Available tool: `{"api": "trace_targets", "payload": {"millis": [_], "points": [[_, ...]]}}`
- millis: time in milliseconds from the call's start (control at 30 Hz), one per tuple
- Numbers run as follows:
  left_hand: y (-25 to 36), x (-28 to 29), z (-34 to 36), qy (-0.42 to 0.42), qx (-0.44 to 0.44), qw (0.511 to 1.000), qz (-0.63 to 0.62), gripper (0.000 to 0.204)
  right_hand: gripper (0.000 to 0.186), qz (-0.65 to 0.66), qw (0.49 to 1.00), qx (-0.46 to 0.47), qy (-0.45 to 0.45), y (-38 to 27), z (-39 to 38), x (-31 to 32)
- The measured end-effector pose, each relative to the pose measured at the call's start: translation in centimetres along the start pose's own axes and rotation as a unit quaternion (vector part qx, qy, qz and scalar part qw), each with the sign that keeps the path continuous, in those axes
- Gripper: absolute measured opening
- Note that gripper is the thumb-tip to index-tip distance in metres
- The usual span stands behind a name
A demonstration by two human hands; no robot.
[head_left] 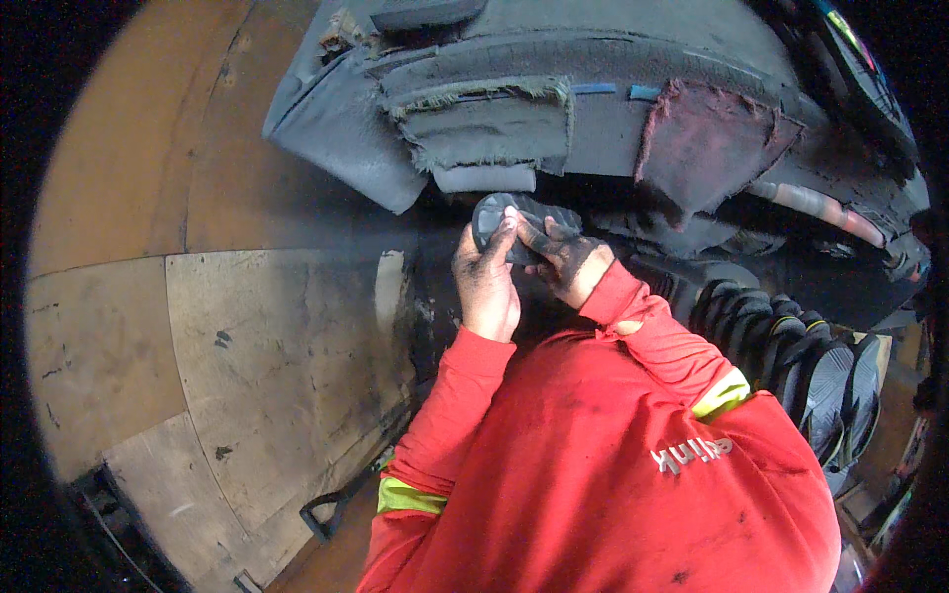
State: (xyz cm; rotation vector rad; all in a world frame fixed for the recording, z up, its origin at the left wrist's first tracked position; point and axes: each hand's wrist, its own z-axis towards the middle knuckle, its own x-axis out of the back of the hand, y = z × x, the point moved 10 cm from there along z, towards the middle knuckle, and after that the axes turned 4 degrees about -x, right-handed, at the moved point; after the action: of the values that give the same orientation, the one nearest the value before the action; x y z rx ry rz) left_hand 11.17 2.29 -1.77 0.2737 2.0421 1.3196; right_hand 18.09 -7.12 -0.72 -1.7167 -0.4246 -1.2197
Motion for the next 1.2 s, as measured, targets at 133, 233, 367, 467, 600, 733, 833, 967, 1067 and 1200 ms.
{"api": "trace_targets", "payload": {"millis": [133,233,367,467,600,733,833,967,1067,1200], "points": [[-1.2,0.1,-0.2,0.012,0.019,0.997,-0.073,0.027,0.068,-0.022,0.998,0.01,-0.061,0.5,0.3,-0.2],[-1.2,0.2,-0.5,0.01,0.003,0.995,-0.101,0.029,0.065,-0.04,0.997,0.035,-0.055,0.3,0.2,0.2],[-1.1,0.4,-1.0,-0.005,-0.002,0.989,-0.146,0.032,0.06,-0.1,0.991,0.072,0.053,-0.9,-0.1,1.1],[-0.7,1.1,-1.3,-0.013,0.003,0.983,-0.185,0.032,0.055,-0.159,0.958,0.13,0.202,-2.5,-1.2,2.4],[0.3,4.4,-1.4,0.006,0.016,0.982,-0.189,0.028,0.054,0.023,0.971,0.152,0.184,-0.7,-3.1,2.9],[-0.4,8.2,-1.3,0.037,0.062,0.975,-0.211,0.02,0.063,0.076,0.954,0.016,0.289,3.9,-7.6,5.7],[-3.2,9.5,-1.1,0.076,0.191,0.948,-0.244,0.017,0.083,0.649,0.731,-0.12,0.173,9.1,-9.0,2.3],[-4.4,6.5,0.4,-0.01,0.225,0.934,-0.279,0.019,0.103,0.656,0.742,-0.093,0.099,7.1,-9.9,2.7],[-4.0,5.2,1.6,-0.025,0.216,0.934,-0.283,0.022,0.112,0.664,0.735,-0.073,0.116,4.3,-10.2,3.2],[-4.0,3.8,3.3,-0.034,0.232,0.937,-0.258,0.024,0.087,0.58,0.792,-0.099,0.161,0.9,-10.0,5.3]]}}
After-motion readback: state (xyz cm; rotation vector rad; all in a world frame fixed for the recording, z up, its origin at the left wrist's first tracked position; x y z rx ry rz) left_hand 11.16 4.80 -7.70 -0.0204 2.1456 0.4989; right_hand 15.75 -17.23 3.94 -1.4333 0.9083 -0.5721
